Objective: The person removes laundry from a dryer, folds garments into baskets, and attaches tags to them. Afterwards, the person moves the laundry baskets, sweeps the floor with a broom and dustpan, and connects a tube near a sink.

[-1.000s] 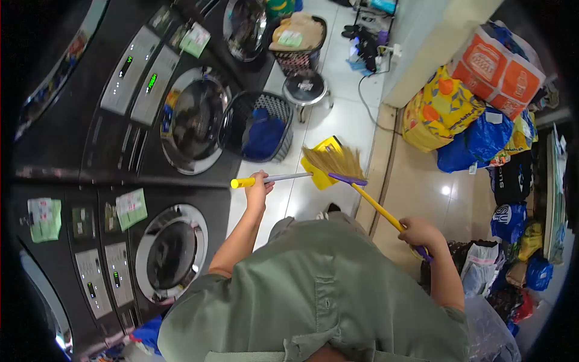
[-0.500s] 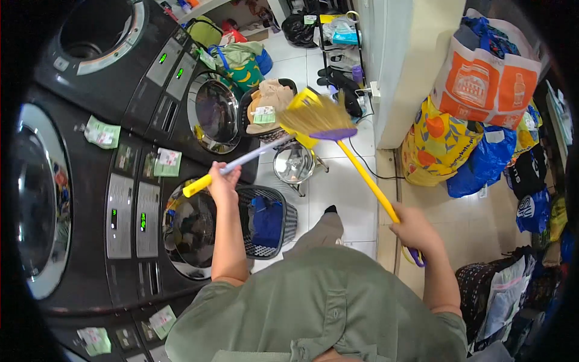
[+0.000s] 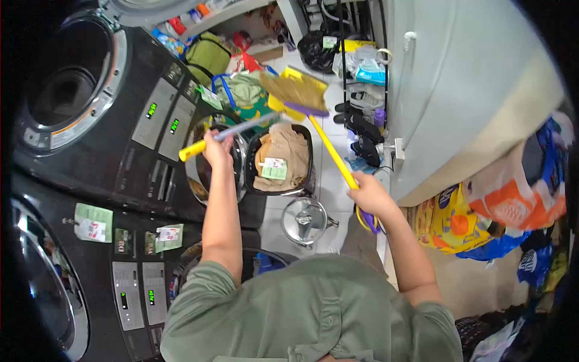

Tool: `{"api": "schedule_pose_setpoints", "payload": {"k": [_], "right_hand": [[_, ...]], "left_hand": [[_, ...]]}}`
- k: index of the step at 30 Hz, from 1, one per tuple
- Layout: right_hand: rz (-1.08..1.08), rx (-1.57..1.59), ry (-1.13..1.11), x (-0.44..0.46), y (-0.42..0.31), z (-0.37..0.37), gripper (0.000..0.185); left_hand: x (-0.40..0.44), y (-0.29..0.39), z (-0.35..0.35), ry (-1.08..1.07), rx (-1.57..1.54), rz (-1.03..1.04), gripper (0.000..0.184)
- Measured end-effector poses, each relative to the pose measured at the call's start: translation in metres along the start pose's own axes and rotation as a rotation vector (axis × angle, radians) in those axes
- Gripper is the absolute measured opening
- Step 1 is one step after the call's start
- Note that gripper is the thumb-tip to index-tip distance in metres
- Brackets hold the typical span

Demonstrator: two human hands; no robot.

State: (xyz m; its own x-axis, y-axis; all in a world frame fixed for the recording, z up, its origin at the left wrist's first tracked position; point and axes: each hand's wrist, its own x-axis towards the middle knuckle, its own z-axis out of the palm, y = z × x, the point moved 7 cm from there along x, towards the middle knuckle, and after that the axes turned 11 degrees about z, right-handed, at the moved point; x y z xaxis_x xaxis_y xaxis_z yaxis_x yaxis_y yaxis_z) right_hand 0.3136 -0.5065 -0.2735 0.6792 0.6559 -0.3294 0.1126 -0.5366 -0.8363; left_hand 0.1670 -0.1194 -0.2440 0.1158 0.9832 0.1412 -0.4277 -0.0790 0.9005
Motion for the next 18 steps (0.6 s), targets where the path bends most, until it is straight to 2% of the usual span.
{"api": "schedule_pose_setpoints", "payload": {"k": [1,3,8,15,16,18], "right_hand": [[0.025,-0.025,-0.016,0.030,-0.002,-0.002,0.037],[-0.018,-0.028,0.003,0.081,-0.011,-0.015,0.037],[0.066,0.019,-0.122,0.187,-0.023,-0.048,0.038],[0.180,0.060,-0.203,0.289,-0.019,-0.073,0.040],[0.087,0.040,-0.147,0.302,-0.021,-0.074,0.040],[0.179,0.091,-0.237,0.327,-0.010,-0.073,0.040]], "left_hand": [[0.022,-0.016,0.012,0.024,-0.038,0.072,0.032],[0.035,-0.033,0.040,0.026,0.000,0.041,0.036],[0.084,-0.085,0.093,0.121,0.005,0.028,0.035],[0.141,-0.152,0.139,0.168,0.065,-0.010,0.033],[0.149,-0.161,0.144,0.184,0.095,-0.017,0.033],[0.167,-0.183,0.149,0.182,0.088,-0.046,0.033]]}}
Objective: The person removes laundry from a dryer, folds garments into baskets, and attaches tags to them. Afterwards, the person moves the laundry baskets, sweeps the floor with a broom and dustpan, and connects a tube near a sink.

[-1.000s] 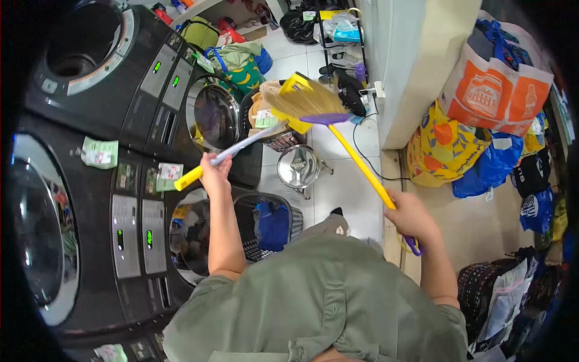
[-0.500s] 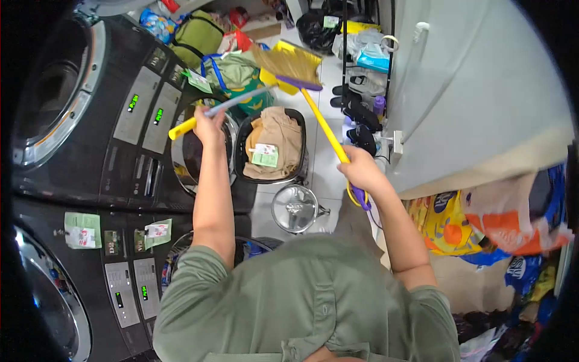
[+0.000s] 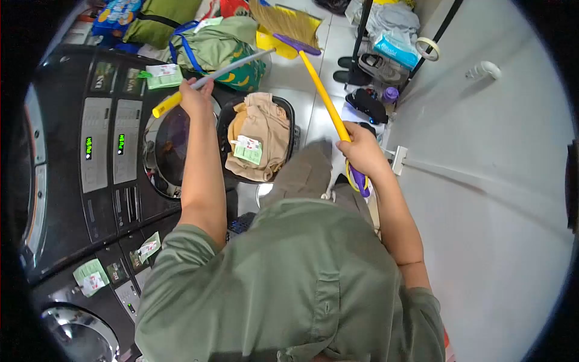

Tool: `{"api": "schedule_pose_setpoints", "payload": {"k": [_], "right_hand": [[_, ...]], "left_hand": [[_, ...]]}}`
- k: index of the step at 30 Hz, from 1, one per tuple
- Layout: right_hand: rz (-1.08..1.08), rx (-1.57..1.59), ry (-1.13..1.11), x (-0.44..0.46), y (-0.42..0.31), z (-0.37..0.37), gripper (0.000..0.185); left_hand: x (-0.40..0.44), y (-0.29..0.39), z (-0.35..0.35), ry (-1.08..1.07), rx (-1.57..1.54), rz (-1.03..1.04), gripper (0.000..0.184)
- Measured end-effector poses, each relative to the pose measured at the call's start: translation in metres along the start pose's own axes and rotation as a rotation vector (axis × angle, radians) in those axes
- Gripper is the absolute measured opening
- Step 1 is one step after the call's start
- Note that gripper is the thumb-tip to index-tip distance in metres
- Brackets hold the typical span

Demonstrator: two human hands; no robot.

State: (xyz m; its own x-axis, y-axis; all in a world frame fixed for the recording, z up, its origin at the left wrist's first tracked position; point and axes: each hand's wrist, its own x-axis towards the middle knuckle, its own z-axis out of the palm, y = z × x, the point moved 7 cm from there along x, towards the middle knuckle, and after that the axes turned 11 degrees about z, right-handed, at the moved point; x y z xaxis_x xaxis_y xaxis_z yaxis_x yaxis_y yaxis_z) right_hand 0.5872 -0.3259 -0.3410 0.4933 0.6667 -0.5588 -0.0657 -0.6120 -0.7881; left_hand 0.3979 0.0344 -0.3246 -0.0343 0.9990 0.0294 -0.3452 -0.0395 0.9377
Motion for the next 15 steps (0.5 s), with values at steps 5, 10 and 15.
{"api": "schedule_pose_setpoints", "payload": {"k": [5,10,15], "right_hand": [[-0.040,0.123,0.028,0.062,0.007,-0.010,0.041],[0.328,0.232,-0.067,0.148,-0.025,-0.018,0.049],[0.468,0.199,-0.101,0.264,-0.106,-0.031,0.053]], "left_hand": [[0.054,-0.055,0.029,-0.054,0.059,-0.015,0.031],[0.119,-0.107,0.086,-0.086,0.117,-0.060,0.029],[0.215,-0.138,0.178,-0.140,0.139,-0.039,0.028]]}}
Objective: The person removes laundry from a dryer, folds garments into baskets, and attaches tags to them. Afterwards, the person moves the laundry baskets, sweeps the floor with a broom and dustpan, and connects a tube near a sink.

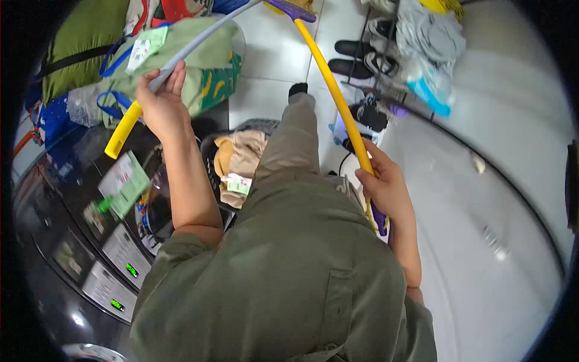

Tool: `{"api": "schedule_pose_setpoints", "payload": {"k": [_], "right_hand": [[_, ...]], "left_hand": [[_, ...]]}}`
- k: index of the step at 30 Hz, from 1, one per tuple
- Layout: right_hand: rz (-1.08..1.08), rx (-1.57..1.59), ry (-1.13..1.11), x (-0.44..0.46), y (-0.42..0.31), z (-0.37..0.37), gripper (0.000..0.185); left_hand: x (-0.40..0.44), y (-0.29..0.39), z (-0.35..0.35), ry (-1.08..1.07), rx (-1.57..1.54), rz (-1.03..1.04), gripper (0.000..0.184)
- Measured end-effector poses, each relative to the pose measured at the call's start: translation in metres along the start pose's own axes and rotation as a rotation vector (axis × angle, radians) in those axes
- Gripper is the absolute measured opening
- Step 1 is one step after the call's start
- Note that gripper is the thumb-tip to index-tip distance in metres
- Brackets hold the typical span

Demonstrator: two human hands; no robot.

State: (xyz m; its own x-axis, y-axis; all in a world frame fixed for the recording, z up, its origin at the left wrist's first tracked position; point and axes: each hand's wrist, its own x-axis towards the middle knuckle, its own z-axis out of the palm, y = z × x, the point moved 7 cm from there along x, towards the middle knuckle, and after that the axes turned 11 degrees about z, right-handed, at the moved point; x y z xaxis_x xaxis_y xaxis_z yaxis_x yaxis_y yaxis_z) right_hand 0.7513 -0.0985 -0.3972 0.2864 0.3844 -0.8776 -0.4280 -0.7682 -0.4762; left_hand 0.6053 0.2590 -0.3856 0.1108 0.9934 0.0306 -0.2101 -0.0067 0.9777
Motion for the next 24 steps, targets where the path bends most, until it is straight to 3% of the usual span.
{"api": "schedule_pose_setpoints", "payload": {"k": [6,14,18,21,24], "right_hand": [[0.013,0.288,-0.046,0.050,-0.154,-0.004,0.050],[-0.231,0.463,0.010,0.093,-0.323,-0.055,0.051],[-0.331,0.564,0.029,0.133,-0.417,-0.102,0.046],[-0.371,0.567,0.036,0.162,-0.496,-0.136,0.044],[-0.347,0.566,0.025,0.186,-0.565,-0.161,0.042]], "left_hand": [[0.126,0.026,0.086,0.009,0.019,0.121,0.025],[0.287,0.046,0.240,-0.075,-0.153,0.170,0.028],[0.362,0.042,0.349,-0.208,-0.161,0.254,0.023],[0.416,0.018,0.441,-0.300,-0.211,0.198,0.014],[0.457,-0.001,0.519,-0.406,-0.066,0.288,0.015]]}}
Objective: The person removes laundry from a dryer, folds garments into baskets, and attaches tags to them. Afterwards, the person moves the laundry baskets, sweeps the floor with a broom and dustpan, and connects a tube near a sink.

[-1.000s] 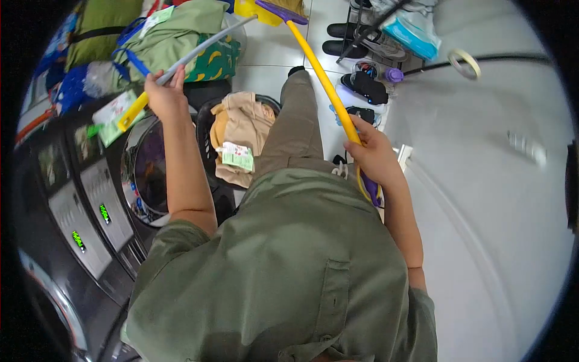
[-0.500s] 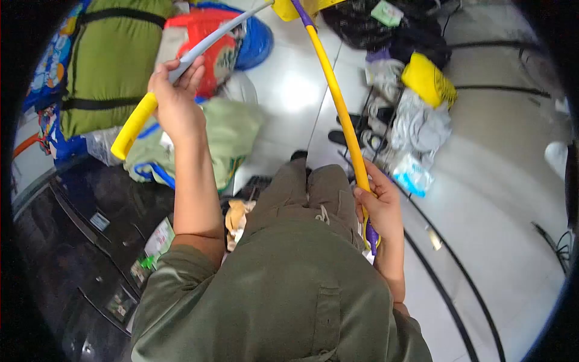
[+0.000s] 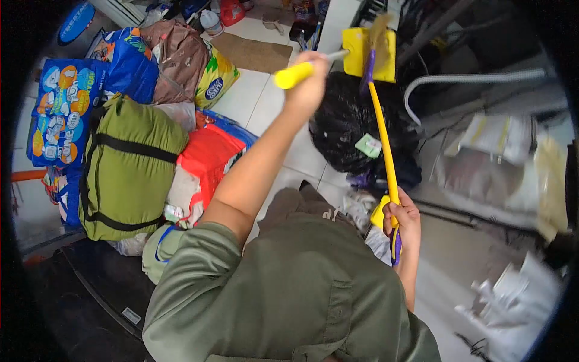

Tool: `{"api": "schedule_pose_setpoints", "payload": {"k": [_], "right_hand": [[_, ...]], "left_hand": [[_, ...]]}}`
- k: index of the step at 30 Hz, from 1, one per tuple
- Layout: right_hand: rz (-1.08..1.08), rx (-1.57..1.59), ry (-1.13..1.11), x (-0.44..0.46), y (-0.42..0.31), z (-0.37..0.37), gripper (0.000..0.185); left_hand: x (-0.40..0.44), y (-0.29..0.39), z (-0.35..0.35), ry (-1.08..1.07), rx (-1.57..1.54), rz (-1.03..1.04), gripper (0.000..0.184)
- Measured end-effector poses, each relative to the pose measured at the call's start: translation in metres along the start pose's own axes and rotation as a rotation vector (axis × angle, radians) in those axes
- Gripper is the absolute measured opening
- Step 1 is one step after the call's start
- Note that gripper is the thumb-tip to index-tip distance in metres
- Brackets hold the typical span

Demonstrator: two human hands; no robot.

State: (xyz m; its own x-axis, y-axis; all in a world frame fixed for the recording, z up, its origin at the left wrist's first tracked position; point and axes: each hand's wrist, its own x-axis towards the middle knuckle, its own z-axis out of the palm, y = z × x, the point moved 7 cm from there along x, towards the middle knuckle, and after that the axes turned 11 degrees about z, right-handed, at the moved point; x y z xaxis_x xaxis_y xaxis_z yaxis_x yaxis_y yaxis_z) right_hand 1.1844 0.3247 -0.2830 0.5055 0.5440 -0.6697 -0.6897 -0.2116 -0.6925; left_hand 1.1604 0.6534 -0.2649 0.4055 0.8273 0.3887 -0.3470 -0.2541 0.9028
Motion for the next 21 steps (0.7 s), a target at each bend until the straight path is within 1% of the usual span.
{"api": "schedule_pose_setpoints", "payload": {"k": [2,3,4,6,7,8,9,10,12,13,14,15,16,17,18,19,20,21], "right_hand": [[0.038,0.049,-0.008,0.036,-0.030,0.001,0.040],[0.059,0.070,-0.022,0.055,-0.042,0.000,0.039],[0.072,0.093,-0.037,0.076,-0.053,0.000,0.038],[0.090,0.094,-0.063,0.114,-0.076,0.009,0.036],[0.101,0.117,-0.072,0.137,-0.083,0.011,0.035],[0.106,0.138,-0.080,0.158,-0.093,0.019,0.029],[0.113,0.126,-0.034,0.181,-0.100,0.020,0.026],[0.118,0.117,0.008,0.209,-0.106,0.025,0.023],[0.104,0.159,0.002,0.258,-0.125,0.046,0.022],[0.143,0.241,0.031,0.279,-0.134,0.055,0.020],[0.177,0.321,0.063,0.297,-0.145,0.062,0.019],[0.267,0.323,0.061,0.318,-0.156,0.065,0.016],[0.258,0.436,0.041,0.339,-0.170,0.073,0.016],[0.365,0.565,0.018,0.367,-0.179,0.072,0.017],[0.489,0.697,0.001,0.381,-0.185,0.071,0.019],[0.458,0.783,0.065,0.398,-0.207,0.074,0.018],[0.351,0.766,-0.039,0.421,-0.228,0.071,0.017],[0.361,0.835,-0.073,0.442,-0.242,0.064,0.017]], "left_hand": [[0.033,-0.022,0.027,-0.004,0.113,0.073,0.015],[0.043,-0.036,0.039,-0.052,0.163,-0.027,0.012],[0.059,-0.037,0.052,-0.110,0.167,0.148,0.009],[0.089,-0.046,0.072,-0.112,0.103,0.245,0.008],[0.106,-0.062,0.083,-0.142,0.099,0.239,0.008],[0.124,-0.082,0.094,-0.175,0.094,0.229,0.008],[0.141,-0.101,0.104,-0.196,0.090,0.239,0.015],[0.161,-0.122,0.115,-0.223,0.086,0.244,0.013],[0.202,-0.167,0.132,-0.319,0.197,0.156,0.012],[0.220,-0.192,0.141,-0.293,0.149,0.235,0.013],[0.236,-0.203,0.148,-0.381,0.161,-0.005,0.014],[0.252,-0.221,0.156,-0.362,0.141,0.027,0.015],[0.263,-0.249,0.166,-0.408,0.190,-0.057,0.014],[0.276,-0.280,0.179,-0.428,0.304,0.000,0.013],[0.287,-0.296,0.191,-0.526,0.382,-0.136,0.015],[0.300,-0.304,0.201,-0.558,0.421,-0.151,0.018],[0.313,-0.314,0.214,-0.588,0.458,-0.163,0.020],[0.324,-0.329,0.227,-0.605,0.446,-0.158,0.020]]}}
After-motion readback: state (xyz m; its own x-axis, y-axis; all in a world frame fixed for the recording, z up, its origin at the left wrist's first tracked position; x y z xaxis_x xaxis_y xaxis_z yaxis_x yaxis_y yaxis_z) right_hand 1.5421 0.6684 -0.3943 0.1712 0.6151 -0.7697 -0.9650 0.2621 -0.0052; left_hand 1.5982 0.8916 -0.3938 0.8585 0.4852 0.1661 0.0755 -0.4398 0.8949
